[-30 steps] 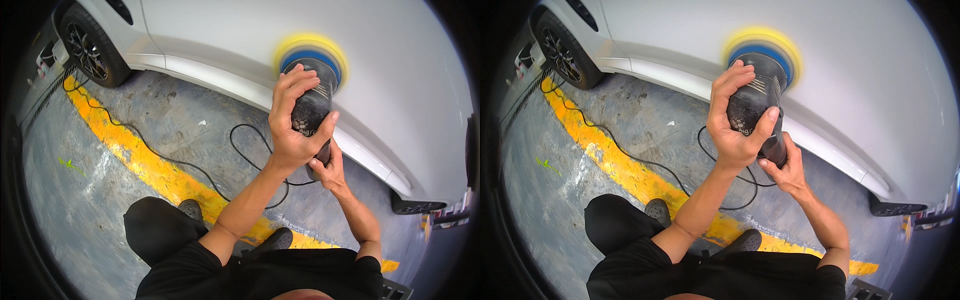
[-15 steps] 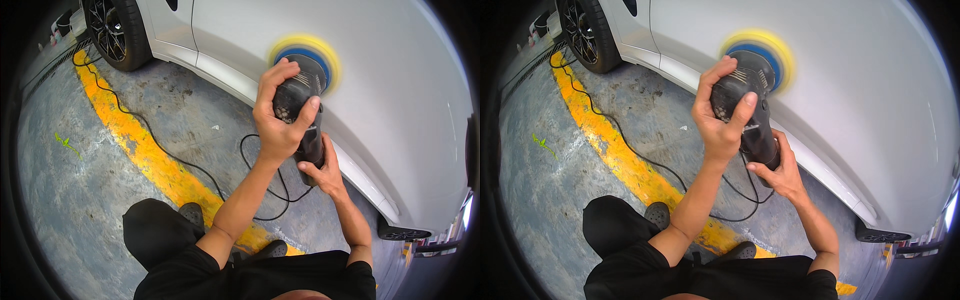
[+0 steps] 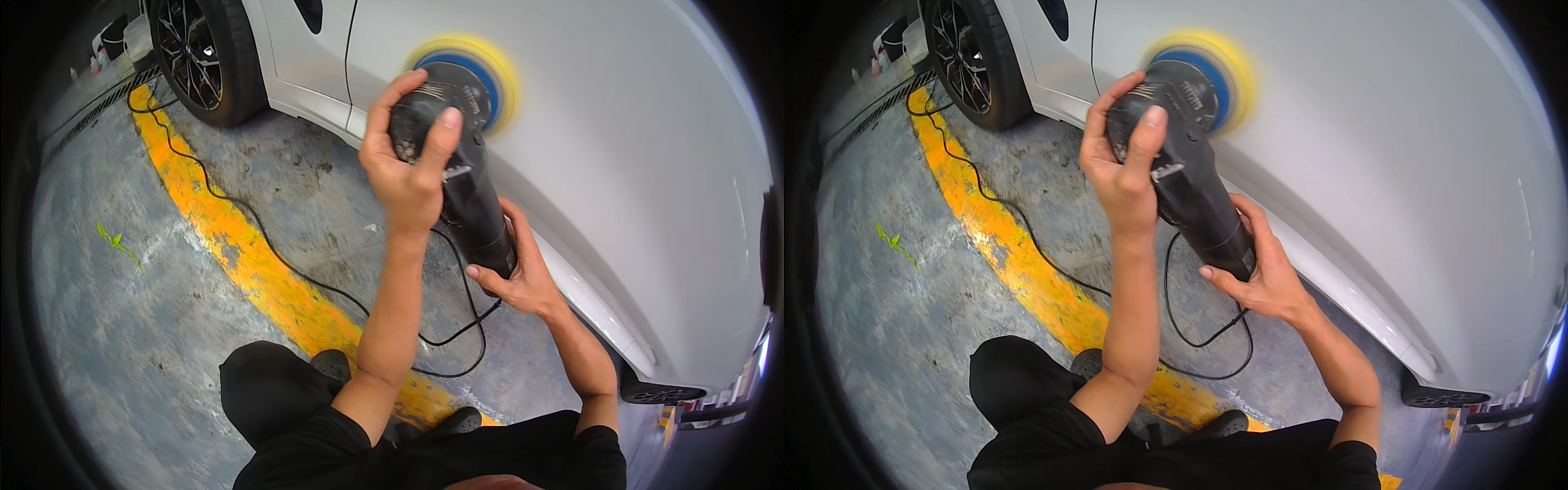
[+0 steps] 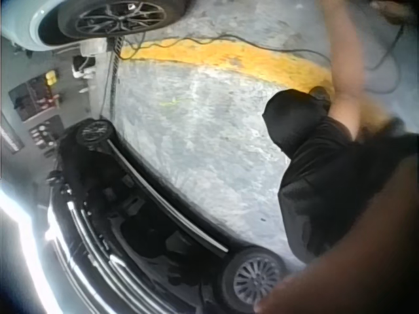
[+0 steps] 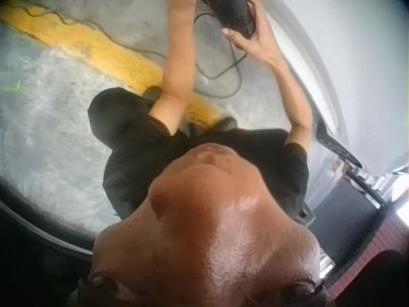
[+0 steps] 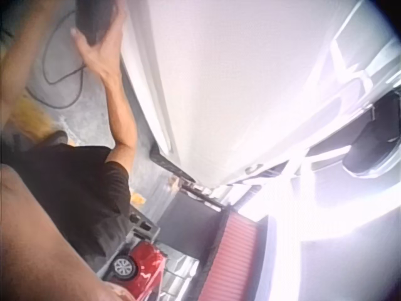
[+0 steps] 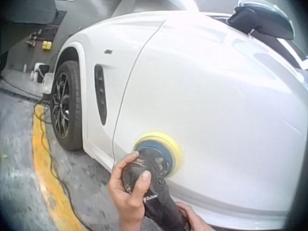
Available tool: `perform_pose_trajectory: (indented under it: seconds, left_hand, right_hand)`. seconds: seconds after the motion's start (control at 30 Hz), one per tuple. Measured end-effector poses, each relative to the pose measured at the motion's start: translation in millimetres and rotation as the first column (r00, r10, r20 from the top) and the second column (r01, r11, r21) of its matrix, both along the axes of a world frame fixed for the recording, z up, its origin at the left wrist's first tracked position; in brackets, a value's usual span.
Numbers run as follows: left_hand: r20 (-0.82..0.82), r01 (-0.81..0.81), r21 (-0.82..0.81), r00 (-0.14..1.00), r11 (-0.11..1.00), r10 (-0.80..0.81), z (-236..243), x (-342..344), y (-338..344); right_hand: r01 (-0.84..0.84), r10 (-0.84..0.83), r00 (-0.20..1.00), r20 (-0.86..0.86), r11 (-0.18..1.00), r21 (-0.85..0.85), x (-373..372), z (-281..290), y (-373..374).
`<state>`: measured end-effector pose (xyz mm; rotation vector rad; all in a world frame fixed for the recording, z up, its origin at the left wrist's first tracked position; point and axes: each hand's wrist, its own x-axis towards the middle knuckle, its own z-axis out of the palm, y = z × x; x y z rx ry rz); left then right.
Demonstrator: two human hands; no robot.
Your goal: The person uses a rotary polisher with a yellow pad to buff the front bumper and lower side panels of a white car. They move the tool in circular motions across the vehicle's surface, working along the edges and flat areas of the bumper.
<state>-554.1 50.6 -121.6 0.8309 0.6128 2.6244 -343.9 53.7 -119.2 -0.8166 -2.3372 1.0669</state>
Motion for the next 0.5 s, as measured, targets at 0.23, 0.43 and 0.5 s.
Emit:
perform_pose_trajectory:
  seconds: [0.23, 0.43, 0.5]
  left_hand:
    - [0.13, -0.038, -0.012, 0.991, 0.999, 0.04, -0.5, -59.0, 7.1]
    - [0.118, -0.062, 0.017, 0.991, 0.998, 0.059, 8.9, -96.2, 14.8]
    - [0.088, -0.058, 0.029, 0.995, 0.998, 0.055, 15.9, -105.3, 16.0]
  right_hand:
    - [0.01, -0.008, 1.0, -0.03, 0.999, 0.053, -52.1, 14.7, 1.2]
    - [0.024, -0.011, 0.997, -0.077, 0.987, 0.16, -86.5, 19.0, 9.3]
    - [0.025, -0.007, 0.995, -0.103, 0.986, 0.167, -94.3, 19.0, 11.6]
